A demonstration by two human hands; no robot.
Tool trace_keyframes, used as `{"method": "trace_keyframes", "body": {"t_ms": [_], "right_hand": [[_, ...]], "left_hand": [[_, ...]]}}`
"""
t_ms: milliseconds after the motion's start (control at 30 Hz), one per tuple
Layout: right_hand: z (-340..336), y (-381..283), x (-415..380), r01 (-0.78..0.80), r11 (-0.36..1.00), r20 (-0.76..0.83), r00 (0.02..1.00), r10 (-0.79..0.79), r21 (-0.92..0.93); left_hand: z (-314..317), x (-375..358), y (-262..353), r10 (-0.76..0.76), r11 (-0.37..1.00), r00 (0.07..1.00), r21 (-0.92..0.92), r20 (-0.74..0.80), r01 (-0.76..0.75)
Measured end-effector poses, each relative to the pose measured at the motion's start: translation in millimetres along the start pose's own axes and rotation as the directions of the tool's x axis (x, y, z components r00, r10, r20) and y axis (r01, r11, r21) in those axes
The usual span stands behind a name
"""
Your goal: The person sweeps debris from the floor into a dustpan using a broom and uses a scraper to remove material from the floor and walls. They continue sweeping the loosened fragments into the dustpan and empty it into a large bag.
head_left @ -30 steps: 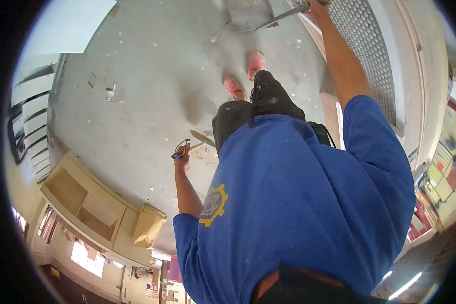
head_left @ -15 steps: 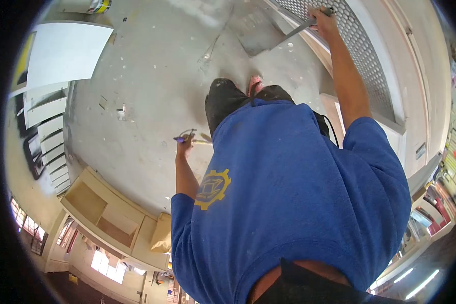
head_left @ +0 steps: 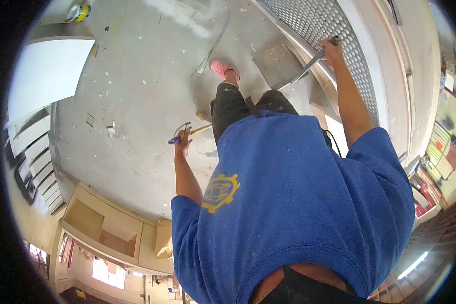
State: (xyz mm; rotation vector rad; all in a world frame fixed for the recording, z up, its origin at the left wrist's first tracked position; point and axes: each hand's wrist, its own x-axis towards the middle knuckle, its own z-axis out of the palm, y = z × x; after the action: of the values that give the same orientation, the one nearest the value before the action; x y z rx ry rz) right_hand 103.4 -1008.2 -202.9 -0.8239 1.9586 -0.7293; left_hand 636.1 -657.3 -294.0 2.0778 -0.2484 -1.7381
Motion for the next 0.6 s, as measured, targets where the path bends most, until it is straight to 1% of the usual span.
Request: {"method": "trace_keyframes", "body": {"t_ms": [33,100,167,200,300,333,400,433,500,567,600], "right_hand": [[3,-9,0,-0.043,0.999,0.023,0.999,0.043,-0.016],[7,-27,10,-0.107,0.994,0.047,0.993,0.109,-0.032],[19,-38,14,-0.099,0.994,0.022,0.995,0.101,-0.052],[29,-40,12,-0.098,0.993,0.017,0.995,0.100,-0.066],[53,-47,20,-0.054,0.995,0.078,0.995,0.060,-0.083],[60,-49,25,-0.073,0.993,0.087,0.993,0.082,-0.094],[77,-63,45,-0.099,0.988,0.110,0.988,0.113,-0.119],[84,-74,54,-0.040,0.988,0.163,0.984,0.065,-0.152],[105,-102,78,0.096,0.977,0.281,0.959,-0.039,-0.192],[132,-125,109,0.043,0.972,0.315,0.949,0.032,-0.230],[147,-136,122,0.020,0.969,0.331,0.941,0.065,-0.245]], "left_hand": [[-9,-3,11,-0.031,0.999,1.000,-0.021,0.004,0.031],[-17,5,37,-0.056,0.998,0.998,0.010,0.016,0.055],[-26,11,53,-0.069,0.997,0.997,0.031,0.029,0.068],[-32,15,56,-0.065,0.998,0.998,0.008,0.024,0.065],[-43,25,61,-0.045,0.996,0.998,-0.073,0.032,0.047],[-44,23,60,-0.034,0.997,0.999,-0.074,0.040,0.037],[-43,21,52,-0.063,0.993,0.998,-0.094,0.023,0.065],[-43,17,48,-0.076,0.991,0.997,-0.109,0.011,0.077],[-37,8,38,-0.057,0.983,0.998,-0.175,-0.012,0.054],[-34,-4,21,-0.066,0.974,0.997,-0.218,-0.038,0.057],[-33,-4,7,-0.066,0.980,0.996,-0.189,-0.061,0.054]]}}
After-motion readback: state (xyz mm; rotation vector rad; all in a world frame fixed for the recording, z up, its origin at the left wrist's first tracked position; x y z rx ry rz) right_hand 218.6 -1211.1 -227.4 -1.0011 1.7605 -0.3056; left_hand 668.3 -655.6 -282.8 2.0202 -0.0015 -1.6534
